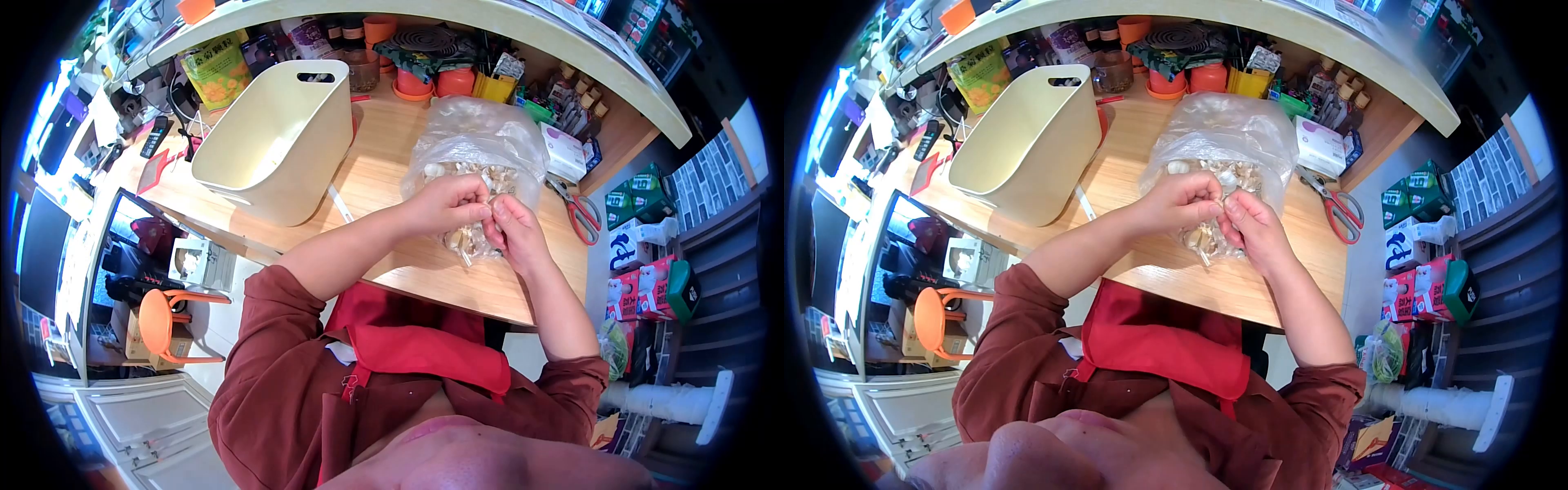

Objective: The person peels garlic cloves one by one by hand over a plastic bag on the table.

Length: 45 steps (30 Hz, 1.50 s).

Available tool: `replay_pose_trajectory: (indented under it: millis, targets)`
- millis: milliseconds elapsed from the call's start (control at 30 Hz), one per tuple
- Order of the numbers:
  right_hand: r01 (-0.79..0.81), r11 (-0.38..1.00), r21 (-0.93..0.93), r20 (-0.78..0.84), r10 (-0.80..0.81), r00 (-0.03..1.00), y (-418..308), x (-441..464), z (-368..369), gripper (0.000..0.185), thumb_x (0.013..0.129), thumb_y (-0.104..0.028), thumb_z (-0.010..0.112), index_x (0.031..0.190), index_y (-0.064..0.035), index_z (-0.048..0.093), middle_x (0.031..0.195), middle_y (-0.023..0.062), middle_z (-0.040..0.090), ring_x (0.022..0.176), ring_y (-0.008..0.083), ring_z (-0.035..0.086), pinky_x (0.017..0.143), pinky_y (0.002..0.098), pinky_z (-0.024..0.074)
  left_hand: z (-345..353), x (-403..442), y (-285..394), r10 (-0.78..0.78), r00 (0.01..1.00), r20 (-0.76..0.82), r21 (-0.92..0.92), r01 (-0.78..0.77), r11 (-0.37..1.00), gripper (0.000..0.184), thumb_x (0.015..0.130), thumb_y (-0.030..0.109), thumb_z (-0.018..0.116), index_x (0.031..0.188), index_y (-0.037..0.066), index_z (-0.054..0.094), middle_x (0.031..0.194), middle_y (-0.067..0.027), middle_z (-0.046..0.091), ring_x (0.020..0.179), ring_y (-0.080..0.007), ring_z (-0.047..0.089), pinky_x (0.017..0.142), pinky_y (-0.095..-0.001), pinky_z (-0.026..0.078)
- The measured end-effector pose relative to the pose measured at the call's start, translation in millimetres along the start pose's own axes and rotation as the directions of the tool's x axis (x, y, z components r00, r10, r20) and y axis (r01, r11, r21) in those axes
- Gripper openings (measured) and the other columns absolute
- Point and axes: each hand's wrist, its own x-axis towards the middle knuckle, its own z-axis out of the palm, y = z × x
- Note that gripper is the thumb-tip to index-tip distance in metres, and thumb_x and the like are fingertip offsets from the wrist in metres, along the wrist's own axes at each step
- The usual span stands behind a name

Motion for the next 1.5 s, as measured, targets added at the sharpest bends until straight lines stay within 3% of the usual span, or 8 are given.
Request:
replay_pose_trajectory:
  millis: [333,867,967,1500]
  targets:
    - [-0.018,0.991,0.136,0.043,0.013,0.999,1,2,-3,0.02,0.091,-0.026,0.05,0.082,-0.007,0.051,0.066,0.0,0.049,0.052,0.0065,0.038,0.045,0.018,0.0272,1,1,-2,-0.062,0.997,0.04,-0.171,0.068,0.983,0.006,0.088,0.008,0.05,0.092,0.004,0.047,0.072,-0.002,0.052,0.052,-0.0043,0.044,0.046,-0.0184,0.035]
    - [-0.026,1.0,-0.01,-0.085,0.025,0.996,-4,0,1,0.018,0.091,-0.023,0.048,0.087,-0.0059,0.054,0.07,-0.0015,0.05,0.054,0.0042,0.039,0.046,0.0169,0.028,-1,2,-5,-0.131,0.991,-0.033,-0.272,0.118,0.955,0.008,0.088,0.008,0.05,0.095,0.004,0.05,0.074,-0.0015,0.054,0.054,-0.0058,0.045,0.048,-0.02,0.037]
    - [-0.036,0.999,0.007,-0.075,0.037,0.997,-2,1,-2,0.018,0.091,-0.024,0.049,0.088,-0.0064,0.054,0.072,-0.0016,0.05,0.055,0.0037,0.039,0.048,0.0162,0.0284,3,1,5,-0.183,0.977,-0.112,-0.18,0.161,0.97,0.006,0.087,0.007,0.051,0.092,0.004,0.051,0.075,-0.0025,0.055,0.055,-0.0056,0.045,0.048,-0.0191,0.037]
    - [-0.006,0.995,0.095,0.019,0.004,1.0,2,4,-5,0.018,0.091,-0.022,0.05,0.089,-0.0052,0.054,0.074,0.0,0.053,0.056,0.0044,0.04,0.048,0.0169,0.0291,-3,2,-2,-0.112,0.986,-0.123,-0.085,0.102,0.991,0.003,0.082,0.004,0.053,0.085,0.004,0.051,0.072,-0.0022,0.055,0.051,-0.0034,0.044,0.044,-0.0171,0.033]
